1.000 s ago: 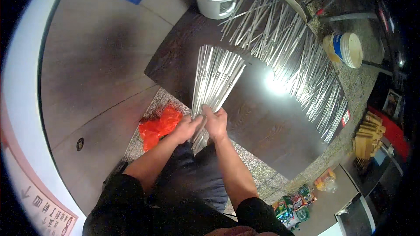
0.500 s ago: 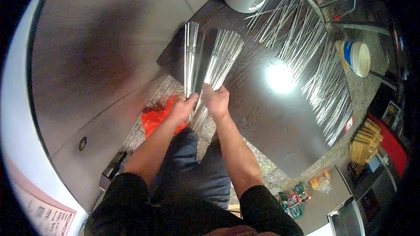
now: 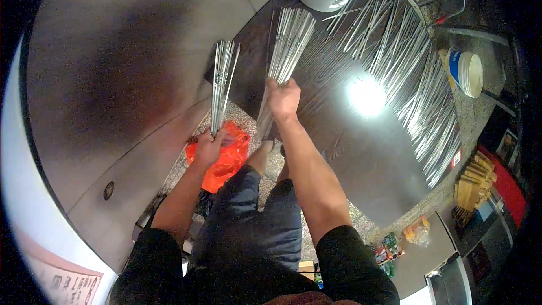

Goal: The person removes a bag and a case from a table and places them onto boxes. The person then takes bundles of metal skewers from a container on the floor and spreads them across the table.

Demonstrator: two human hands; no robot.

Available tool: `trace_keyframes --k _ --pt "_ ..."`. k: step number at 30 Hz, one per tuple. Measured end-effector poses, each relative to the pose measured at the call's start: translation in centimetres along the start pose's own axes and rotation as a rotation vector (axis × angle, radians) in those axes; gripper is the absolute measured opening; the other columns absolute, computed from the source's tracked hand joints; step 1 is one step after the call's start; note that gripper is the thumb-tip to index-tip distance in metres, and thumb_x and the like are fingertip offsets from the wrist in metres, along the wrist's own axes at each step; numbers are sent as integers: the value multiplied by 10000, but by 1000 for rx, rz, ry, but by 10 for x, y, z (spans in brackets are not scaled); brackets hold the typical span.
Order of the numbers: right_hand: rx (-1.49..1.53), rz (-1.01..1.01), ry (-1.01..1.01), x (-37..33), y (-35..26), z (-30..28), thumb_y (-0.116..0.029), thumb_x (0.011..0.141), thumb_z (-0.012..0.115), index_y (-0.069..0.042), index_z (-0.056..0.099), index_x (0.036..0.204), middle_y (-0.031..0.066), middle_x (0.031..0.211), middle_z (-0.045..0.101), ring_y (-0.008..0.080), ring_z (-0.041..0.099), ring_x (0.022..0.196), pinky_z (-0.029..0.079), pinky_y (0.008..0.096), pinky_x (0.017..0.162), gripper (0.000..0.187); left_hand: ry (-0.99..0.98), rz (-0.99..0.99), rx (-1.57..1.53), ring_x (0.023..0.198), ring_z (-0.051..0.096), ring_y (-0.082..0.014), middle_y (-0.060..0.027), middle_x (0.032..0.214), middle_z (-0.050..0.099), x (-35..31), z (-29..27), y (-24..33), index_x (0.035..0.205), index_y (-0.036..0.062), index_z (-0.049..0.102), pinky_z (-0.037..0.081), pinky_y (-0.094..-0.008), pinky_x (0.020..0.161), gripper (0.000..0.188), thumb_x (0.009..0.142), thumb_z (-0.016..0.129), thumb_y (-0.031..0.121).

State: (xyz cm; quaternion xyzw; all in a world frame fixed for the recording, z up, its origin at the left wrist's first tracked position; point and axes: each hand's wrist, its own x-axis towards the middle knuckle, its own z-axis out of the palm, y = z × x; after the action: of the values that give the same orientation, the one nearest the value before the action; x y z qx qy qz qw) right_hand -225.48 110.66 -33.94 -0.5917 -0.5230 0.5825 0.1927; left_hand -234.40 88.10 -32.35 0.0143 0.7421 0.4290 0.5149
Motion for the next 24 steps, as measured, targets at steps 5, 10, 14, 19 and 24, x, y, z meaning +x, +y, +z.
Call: trace_keyframes --k 5,10,14,19,24 --pt "-153 -17 105 9 -6 13 -194 755 690 21 607 850 219 746 644 369 640 708 493 401 669 249 31 -30 49 751 655 -208 -130 832 646 4 -6 -1 1094 -31 517 547 -330 678 261 957 489 189" --pt "-251 62 147 5 -2 -1 -205 764 693 23 613 797 231 704 629 395 634 694 496 417 641 244 23 -3 45 743 654 -205 -134 834 647 9 -11 -7 1101 -30 514 545 -317 674 266 957 490 192" --pt "-357 1 245 5 16 -22 -211 774 685 29 614 785 233 700 627 390 625 660 488 415 625 250 -22 -23 47 734 657 -212 -151 849 653 15 -9 -10 1092 -32 509 546 -322 673 269 955 496 199" --pt "-249 -3 297 -4 25 -58 -224 795 665 29 621 824 226 721 636 378 630 688 485 413 650 258 11 -73 -10 712 660 -224 -168 824 657 14 1 -8 1054 -34 504 551 -328 664 261 952 502 205" --pt "-283 31 350 -20 30 -91 -205 815 648 28 607 812 225 726 637 379 630 689 481 416 643 237 3 -50 35 697 660 -227 -174 819 659 12 0 -10 1040 -36 511 549 -325 657 258 946 509 204"
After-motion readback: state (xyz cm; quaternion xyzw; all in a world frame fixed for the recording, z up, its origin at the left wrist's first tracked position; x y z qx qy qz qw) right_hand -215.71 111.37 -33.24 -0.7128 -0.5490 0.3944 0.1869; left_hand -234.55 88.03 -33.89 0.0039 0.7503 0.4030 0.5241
